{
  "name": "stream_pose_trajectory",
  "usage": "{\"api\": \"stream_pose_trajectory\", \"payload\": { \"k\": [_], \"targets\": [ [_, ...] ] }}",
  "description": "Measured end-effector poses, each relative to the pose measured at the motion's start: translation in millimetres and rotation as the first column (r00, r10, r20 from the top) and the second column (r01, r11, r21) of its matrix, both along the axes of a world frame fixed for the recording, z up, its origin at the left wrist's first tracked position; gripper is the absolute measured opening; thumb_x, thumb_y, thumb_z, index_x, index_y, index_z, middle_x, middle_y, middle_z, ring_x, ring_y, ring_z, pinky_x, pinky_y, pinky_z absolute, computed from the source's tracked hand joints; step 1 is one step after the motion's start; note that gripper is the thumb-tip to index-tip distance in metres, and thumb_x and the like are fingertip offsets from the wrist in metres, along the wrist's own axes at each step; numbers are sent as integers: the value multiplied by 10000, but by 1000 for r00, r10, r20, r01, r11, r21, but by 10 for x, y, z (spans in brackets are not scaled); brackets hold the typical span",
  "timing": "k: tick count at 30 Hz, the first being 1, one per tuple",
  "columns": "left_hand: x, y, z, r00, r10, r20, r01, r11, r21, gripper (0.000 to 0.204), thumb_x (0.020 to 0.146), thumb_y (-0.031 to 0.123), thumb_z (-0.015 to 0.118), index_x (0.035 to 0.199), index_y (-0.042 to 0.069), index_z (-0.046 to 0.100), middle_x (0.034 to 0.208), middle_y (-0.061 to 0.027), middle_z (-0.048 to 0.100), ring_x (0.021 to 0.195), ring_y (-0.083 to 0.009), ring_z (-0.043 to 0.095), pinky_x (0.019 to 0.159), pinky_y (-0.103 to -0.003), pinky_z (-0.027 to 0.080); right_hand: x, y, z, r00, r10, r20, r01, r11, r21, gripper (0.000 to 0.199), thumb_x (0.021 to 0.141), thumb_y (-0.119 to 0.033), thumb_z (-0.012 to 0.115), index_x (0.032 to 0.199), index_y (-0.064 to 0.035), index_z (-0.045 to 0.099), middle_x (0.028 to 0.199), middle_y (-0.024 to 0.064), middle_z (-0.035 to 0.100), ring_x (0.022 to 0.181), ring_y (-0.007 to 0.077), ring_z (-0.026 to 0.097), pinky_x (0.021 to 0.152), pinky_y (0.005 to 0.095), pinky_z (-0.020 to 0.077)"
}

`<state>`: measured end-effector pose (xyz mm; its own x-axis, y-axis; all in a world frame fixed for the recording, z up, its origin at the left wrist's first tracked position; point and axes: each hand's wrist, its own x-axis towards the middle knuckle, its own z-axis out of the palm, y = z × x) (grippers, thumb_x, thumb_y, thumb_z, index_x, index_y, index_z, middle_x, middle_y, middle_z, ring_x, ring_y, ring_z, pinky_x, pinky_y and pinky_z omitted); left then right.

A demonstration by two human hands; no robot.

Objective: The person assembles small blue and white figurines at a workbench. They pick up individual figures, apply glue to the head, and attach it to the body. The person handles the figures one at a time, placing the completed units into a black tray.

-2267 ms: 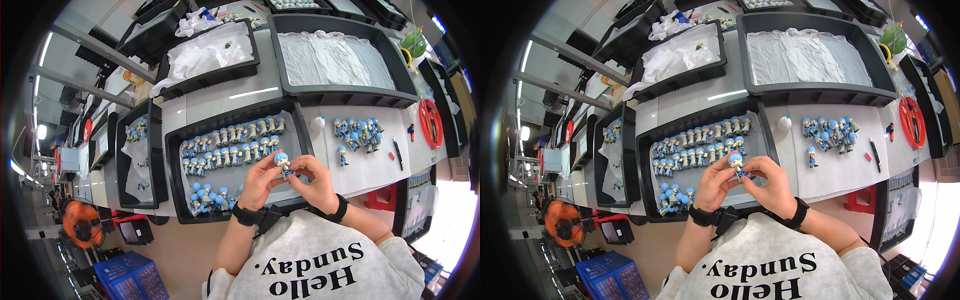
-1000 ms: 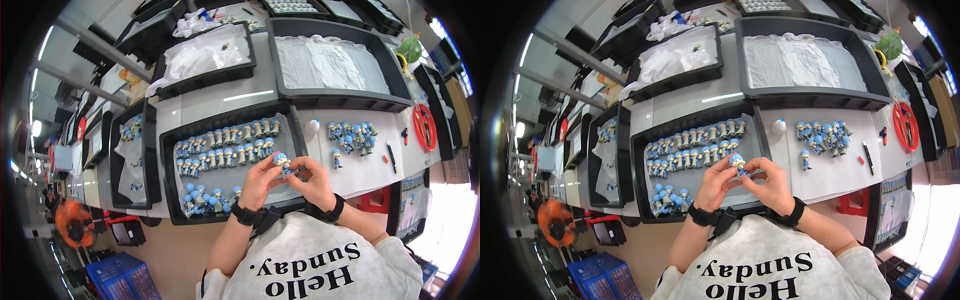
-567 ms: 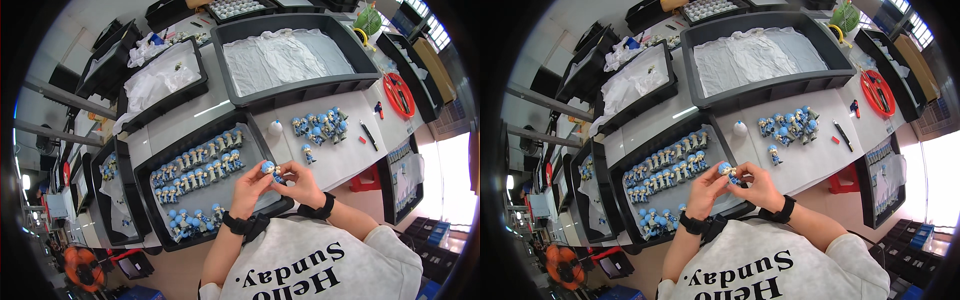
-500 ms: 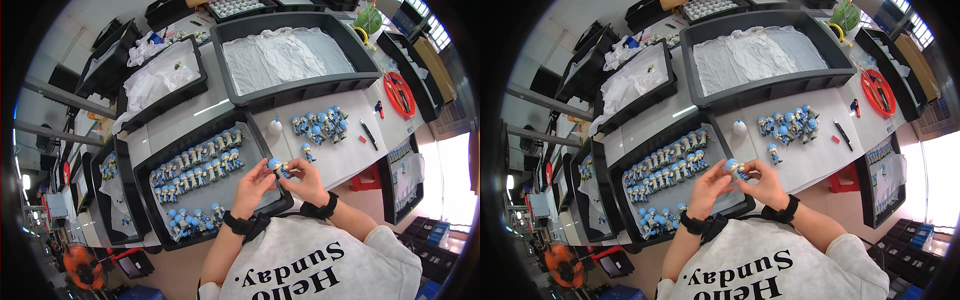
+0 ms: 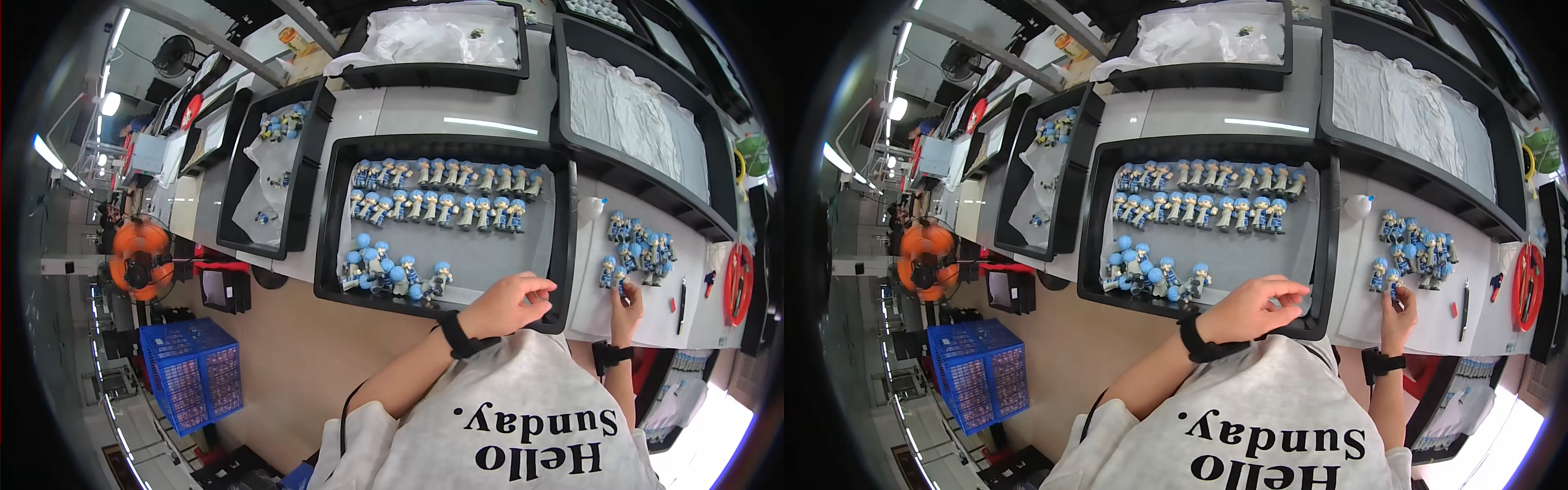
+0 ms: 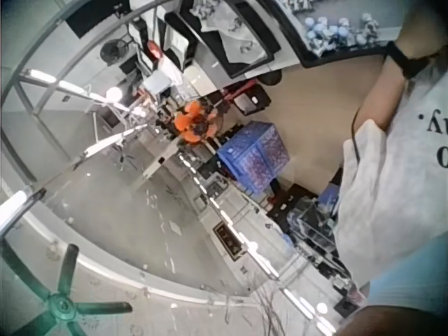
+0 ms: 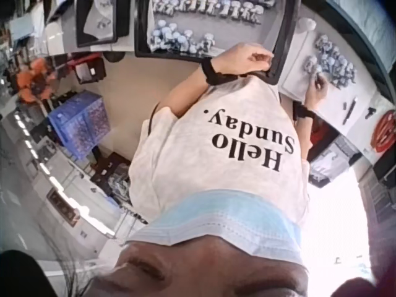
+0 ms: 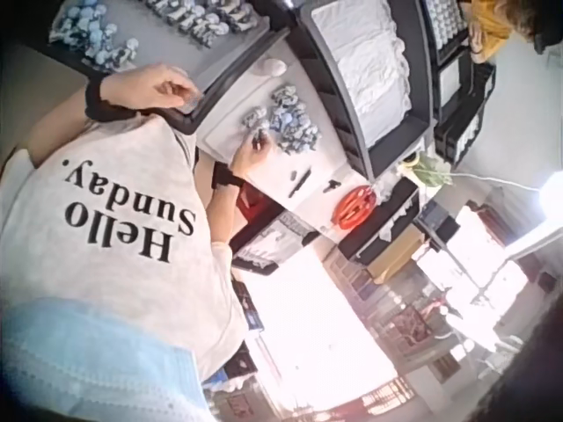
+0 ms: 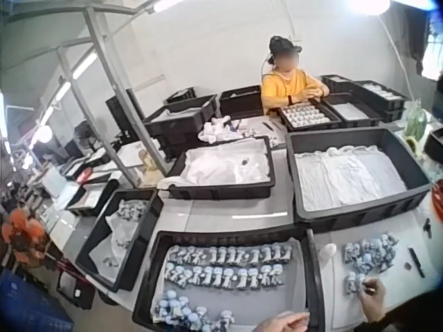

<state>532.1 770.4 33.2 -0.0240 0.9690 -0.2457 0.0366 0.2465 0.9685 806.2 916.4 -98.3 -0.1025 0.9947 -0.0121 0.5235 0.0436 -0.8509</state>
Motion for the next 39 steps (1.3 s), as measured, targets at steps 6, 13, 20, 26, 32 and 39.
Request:
{"api": "stream_pose_trajectory", "payload": {
  "k": [6, 13, 20, 26, 32, 39],
  "targets": [
    [-927, -522, 20, 815, 219, -537, -294, 954, -58, 360, 772, 170, 653, 1086, 8, 580, 951, -105, 595, 840, -184, 589, 710, -283, 483, 12, -3, 244, 992, -74, 106, 65, 994, 90, 244, 790, -94, 642, 1004, 13, 595, 904, 81, 603, 838, 145, 569, 661, 255, 486],
    [-1731, -1174, -7, 515, 33, -857, -444, 865, -233, 402, 738, 312, 653, 988, -1, 612, 965, -187, 598, 897, -353, 574, 782, -411, 457, -453, -78, 777, 942, 174, -287, -167, 985, 50, 150, 819, -9, 590, 969, -11, 601, 882, 29, 591, 786, 77, 546, 625, 195, 440],
    [-1639, -1030, -52, 504, -161, -848, -476, 768, -429, 516, 705, 442, 673, 923, -13, 562, 909, -210, 618, 887, -341, 599, 730, -404, 478, -1950, -568, 1435, 282, 959, -22, -957, 280, -77, 264, 736, -46, 639, 996, -38, 593, 879, 101, 603, 712, 206, 601, 645, 305, 487],
    [-1643, -1112, -188, 489, -89, -868, -515, 773, -369, 475, 695, 308, 665, 1027, 2, 517, 931, -192, 613, 882, -354, 589, 758, -425, 459, -2787, -953, 863, -88, 956, 279, -972, -144, 185, 294, 704, -81, 644, 994, -60, 595, 904, 113, 594, 876, 306, 575, 769, 401, 468],
    [-1637, -1433, 82, 603, 27, -798, -456, 831, -317, 498, 714, 106, 554, 1160, -30, 378, 992, -262, 579, 969, -389, 550, 837, -433, 433, -2728, -897, 668, -142, 950, 276, -980, -174, 93, 374, 683, -67, 653, 1047, -42, 575, 852, 119, 606, 826, 301, 593, 743, 380, 481],
    [-1452, -1253, 195, 880, 102, -465, -359, 783, -508, 482, 720, 104, 569, 1127, -39, 355, 711, -101, 487, 625, -180, 483, 569, -314, 383, -2525, -689, 743, 435, 866, -248, -764, 209, -611, 511, 703, 0, 639, 1162, 40, 420, 876, 160, 576, 743, 215, 625, 636, 281, 526]
  ]
}}
